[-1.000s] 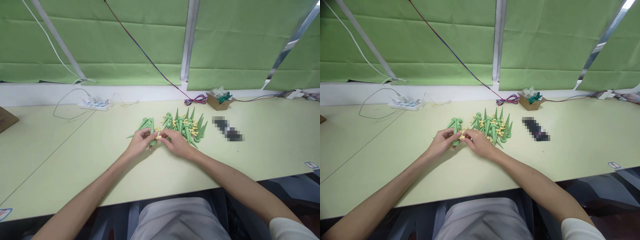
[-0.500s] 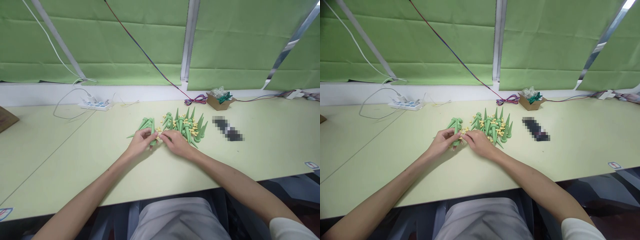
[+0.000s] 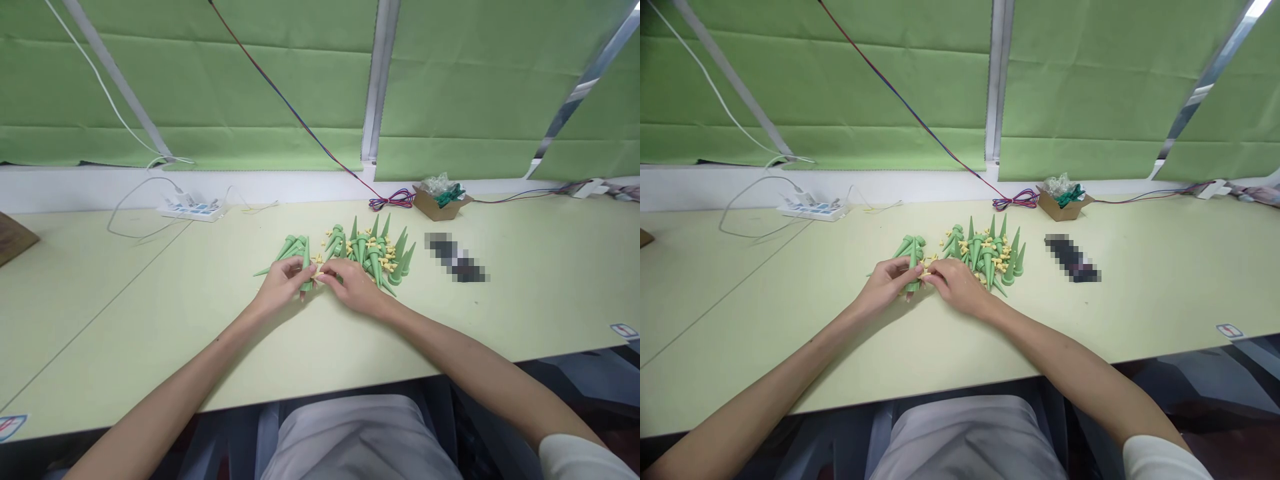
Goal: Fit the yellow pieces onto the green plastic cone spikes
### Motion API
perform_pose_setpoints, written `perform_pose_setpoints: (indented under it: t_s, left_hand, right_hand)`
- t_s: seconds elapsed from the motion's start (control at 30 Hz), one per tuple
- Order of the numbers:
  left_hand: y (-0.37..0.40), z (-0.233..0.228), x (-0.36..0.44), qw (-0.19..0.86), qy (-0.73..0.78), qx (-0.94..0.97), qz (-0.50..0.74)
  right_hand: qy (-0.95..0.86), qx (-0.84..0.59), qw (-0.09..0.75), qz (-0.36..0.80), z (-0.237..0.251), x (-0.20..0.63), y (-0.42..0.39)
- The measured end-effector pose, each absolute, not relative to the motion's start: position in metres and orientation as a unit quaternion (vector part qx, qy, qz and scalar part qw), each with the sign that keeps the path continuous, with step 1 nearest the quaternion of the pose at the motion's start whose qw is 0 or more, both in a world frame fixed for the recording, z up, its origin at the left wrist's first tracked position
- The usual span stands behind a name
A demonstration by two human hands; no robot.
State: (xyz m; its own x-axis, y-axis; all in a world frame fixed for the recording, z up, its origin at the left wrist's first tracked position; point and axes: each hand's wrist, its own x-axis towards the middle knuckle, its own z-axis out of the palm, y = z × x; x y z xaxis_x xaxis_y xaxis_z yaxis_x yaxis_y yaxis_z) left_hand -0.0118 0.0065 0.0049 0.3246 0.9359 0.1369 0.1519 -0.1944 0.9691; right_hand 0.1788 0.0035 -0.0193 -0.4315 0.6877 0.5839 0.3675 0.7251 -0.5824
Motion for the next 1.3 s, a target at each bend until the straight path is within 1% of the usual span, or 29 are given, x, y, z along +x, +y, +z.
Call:
perform_pose_setpoints:
  t_s: [0.5, 0.87, 1.3]
  left_hand:
    - [0.0067, 0.0041, -0.0133, 0.514, 0.396, 0.648, 0.398]
    - [0.0062, 0.0063, -0.0126, 0.493, 0.415, 0.648, 0.406]
    - [0.0061, 0.0053, -0.0142, 0.514, 0.393, 0.652, 0.394]
  right_hand:
    - [-0.839, -0.328, 0.401, 0.165, -0.0201, 0.1778, 0.005]
    - [-0.816, -0.332, 0.433, 0.191, -0.0185, 0.1776, 0.0002]
    - [-0.828, -0.326, 0.418, 0.182, -0.0191, 0.177, 0.001]
